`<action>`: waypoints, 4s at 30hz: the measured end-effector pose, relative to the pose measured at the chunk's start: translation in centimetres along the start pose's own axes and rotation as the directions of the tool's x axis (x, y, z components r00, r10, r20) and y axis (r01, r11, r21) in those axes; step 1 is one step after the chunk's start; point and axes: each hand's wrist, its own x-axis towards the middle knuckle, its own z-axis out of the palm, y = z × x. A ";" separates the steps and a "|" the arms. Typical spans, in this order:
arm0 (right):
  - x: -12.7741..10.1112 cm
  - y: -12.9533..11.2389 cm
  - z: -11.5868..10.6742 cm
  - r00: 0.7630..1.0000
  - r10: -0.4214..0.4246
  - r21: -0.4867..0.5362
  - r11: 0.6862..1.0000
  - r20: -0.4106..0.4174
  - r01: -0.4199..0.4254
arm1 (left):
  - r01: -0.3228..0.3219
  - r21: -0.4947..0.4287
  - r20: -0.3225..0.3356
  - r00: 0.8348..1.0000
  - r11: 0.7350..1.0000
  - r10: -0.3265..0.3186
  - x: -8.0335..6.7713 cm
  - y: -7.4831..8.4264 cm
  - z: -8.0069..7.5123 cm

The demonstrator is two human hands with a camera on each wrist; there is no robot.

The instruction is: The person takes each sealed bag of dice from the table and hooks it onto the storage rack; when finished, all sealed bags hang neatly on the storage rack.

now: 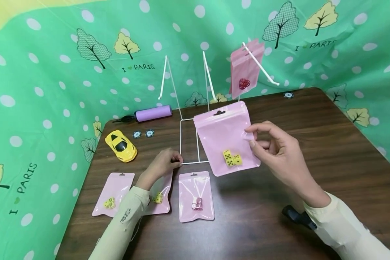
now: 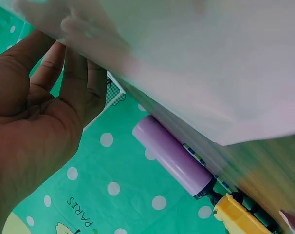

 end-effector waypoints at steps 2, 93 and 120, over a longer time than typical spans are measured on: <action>0.5 -0.3 0.2 1.000 -0.007 0.016 1.000 -0.013 0.007 | -0.010 0.002 0.002 1.000 1.000 0.010 0.1 0.0 0.1; 2.7 16.2 -6.3 0.755 0.555 -0.171 0.830 0.349 -0.531 | 0.260 -0.171 -0.195 0.936 0.950 -0.292 -13.1 -3.7 -9.4; 2.5 16.2 -4.8 0.759 0.533 -0.378 0.835 0.373 -0.400 | 0.531 -0.106 -0.130 0.831 0.841 -0.541 -21.1 -10.3 -6.7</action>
